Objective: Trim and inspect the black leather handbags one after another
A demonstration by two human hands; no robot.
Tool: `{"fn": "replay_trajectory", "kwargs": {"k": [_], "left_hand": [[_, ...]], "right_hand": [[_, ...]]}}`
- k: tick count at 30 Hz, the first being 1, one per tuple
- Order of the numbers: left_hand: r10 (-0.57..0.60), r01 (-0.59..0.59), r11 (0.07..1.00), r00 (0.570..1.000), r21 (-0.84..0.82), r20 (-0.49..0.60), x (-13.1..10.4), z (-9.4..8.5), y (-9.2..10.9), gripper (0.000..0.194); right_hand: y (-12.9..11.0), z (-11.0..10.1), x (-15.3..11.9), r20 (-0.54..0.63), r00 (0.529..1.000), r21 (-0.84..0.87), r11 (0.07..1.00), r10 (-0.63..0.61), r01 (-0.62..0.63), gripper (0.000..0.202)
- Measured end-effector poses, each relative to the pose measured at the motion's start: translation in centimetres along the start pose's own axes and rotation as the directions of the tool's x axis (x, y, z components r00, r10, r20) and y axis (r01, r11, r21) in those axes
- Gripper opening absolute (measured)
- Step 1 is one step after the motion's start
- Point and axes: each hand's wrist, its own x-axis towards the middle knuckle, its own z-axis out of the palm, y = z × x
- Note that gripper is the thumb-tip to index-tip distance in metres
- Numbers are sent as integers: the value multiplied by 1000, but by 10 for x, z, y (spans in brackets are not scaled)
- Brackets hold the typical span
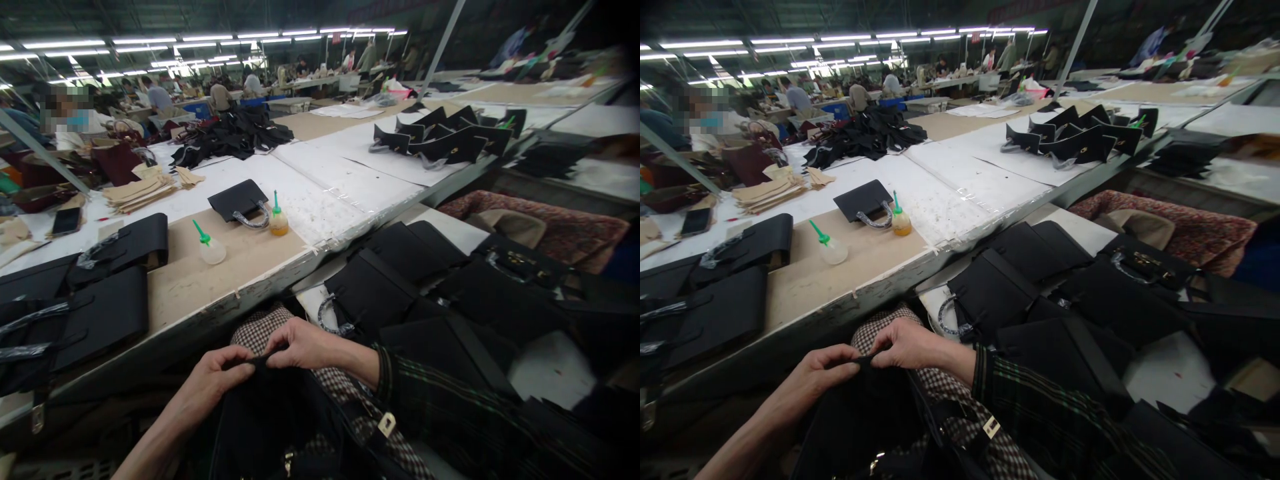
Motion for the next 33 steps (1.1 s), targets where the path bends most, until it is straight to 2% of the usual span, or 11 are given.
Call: {"fn": "replay_trajectory", "kwargs": {"k": [6,9,15,18,23,26,29,31,33], "left_hand": [[84,-100,979,992,176,98,9,-8,2,35],[110,-125,963,991,238,74,17,-6,-1,38],[55,-64,983,997,174,60,26,-4,-16,37],[82,-85,971,996,225,20,26,-3,-18,35],[270,-248,880,963,406,1,23,3,-7,20],[291,-242,816,957,525,-11,18,8,2,17],[306,-211,764,950,610,-56,14,14,7,15],[319,-199,745,945,636,-77,14,17,8,17],[326,-197,751,940,631,-95,14,18,6,20]], "right_hand": [[1,-1,6,32,999,-63,998,10,-8,24],[-1,-3,8,32,999,-113,993,-27,30,23],[-1,-4,9,51,998,-159,987,-20,28,22],[3,-3,11,50,999,-177,984,-16,25,23],[6,-3,12,42,999,-142,989,-31,37,23],[-2,-7,7,31,999,-229,973,-25,31,19],[-12,-13,1,121,991,-326,941,-53,90,22],[-15,-16,0,151,986,-323,939,-72,118,30],[-13,-17,2,128,990,-265,960,-59,91,33]]}}
